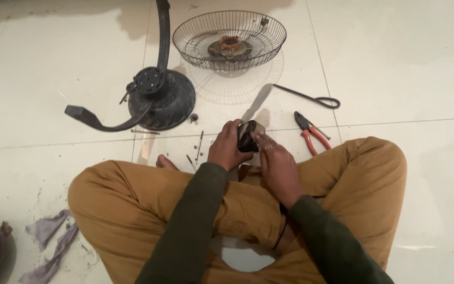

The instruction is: The person sits on the floor and works on a disassembled table fan. They handle the blade assembly and motor housing, unscrew and remove parts by hand, work on the rear fan guard and motor area, then lift and reposition the guard over the motor.

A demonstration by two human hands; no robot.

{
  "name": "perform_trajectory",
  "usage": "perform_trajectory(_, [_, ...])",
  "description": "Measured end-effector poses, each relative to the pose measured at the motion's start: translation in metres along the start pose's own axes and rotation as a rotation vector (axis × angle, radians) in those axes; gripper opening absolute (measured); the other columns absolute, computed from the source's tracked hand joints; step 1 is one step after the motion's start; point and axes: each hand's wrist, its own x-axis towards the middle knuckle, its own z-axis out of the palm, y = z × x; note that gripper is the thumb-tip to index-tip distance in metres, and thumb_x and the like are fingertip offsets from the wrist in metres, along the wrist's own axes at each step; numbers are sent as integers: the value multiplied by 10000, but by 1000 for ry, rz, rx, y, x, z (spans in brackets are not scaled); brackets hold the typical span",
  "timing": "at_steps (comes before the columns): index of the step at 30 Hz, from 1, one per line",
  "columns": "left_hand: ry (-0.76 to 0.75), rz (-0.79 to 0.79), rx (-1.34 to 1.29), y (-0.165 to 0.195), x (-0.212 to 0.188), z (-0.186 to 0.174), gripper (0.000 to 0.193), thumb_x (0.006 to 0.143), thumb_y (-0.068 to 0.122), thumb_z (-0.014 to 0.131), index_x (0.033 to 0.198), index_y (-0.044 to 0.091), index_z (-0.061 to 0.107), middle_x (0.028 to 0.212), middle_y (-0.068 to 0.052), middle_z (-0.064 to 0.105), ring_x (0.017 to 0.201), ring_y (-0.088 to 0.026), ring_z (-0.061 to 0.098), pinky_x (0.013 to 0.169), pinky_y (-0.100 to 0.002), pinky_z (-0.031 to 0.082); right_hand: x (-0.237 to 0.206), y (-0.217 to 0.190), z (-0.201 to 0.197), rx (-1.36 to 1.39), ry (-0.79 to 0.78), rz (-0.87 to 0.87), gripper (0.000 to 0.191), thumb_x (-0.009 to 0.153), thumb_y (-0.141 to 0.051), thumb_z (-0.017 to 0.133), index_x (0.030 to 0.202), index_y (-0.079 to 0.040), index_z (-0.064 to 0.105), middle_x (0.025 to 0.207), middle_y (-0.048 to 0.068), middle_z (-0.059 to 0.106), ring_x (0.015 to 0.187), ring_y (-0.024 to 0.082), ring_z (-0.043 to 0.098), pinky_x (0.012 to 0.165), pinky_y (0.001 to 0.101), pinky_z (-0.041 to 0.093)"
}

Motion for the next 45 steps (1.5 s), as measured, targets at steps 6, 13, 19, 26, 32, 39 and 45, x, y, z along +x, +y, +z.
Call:
perform_trajectory(6, [-83, -126, 64, 4, 4, 5, 1100, 559, 399, 980, 1470, 142, 421, 1345, -109, 624, 1217, -364, 584, 942, -490, 541, 14, 8, 6, -52, 4, 90, 437, 919, 1, 540, 1343, -13, 649, 1253, 207, 688, 958, 419, 675, 843, 480, 552])
perform_trajectory(13, [78, 186, 152, -16, 8, 22, 1267, 532, 427, 1013, 1543, 191, 286, 1416, -221, 500, 1314, -422, 501, 947, -498, 507, -13, -1, 0, -154, -44, 80, 463, 916, -7, 563, 1376, -37, 605, 1354, 194, 644, 931, 414, 692, 779, 484, 563])
perform_trajectory(19, [-118, 29, -81, -31, 6, 31, 1279, 571, 326, 954, 1626, 229, 236, 1424, -146, 522, 1298, -364, 520, 1053, -439, 500, -12, -7, 6, -234, -93, 56, 619, 823, 18, 562, 1440, -9, 527, 1427, 252, 568, 899, 417, 699, 708, 479, 571])
perform_trajectory(26, [-78, 77, -82, -41, 4, 37, 1262, 596, 364, 943, 1619, 216, 219, 1430, -149, 504, 1254, -381, 520, 1009, -457, 503, 2, 26, 25, -94, -39, 241, 390, 973, -63, 558, 1351, -85, 655, 922, 260, 713, 831, 439, 684, 728, 524, 531])
perform_trajectory(32, [-58, 111, -78, -36, 1, 35, 1277, 571, 374, 950, 1618, 225, 235, 1440, -141, 499, 1268, -371, 521, 1020, -451, 512, 18, 60, 39, 17, 92, 225, 290, 965, -46, 532, 1199, -35, 704, 892, 271, 696, 858, 439, 687, 751, 506, 552])
perform_trajectory(39, [-164, -23, -78, -33, 4, 31, 1301, 541, 325, 949, 1620, 258, 226, 1425, -117, 502, 1275, -364, 511, 1028, -456, 498, -10, 23, 19, -24, 33, 28, 473, 894, 27, 474, 1332, -44, 639, 1138, 281, 709, 928, 440, 684, 772, 505, 548])
perform_trajectory(45, [-22, 66, -103, -40, 4, 45, 1278, 577, 330, 948, 1617, 156, 224, 1357, -179, 514, 1242, -406, 526, 1055, -460, 503, 3, 23, 24, -134, -67, 152, 534, 876, 30, 504, 1372, -110, 645, 1080, 255, 711, 849, 440, 679, 743, 520, 538])
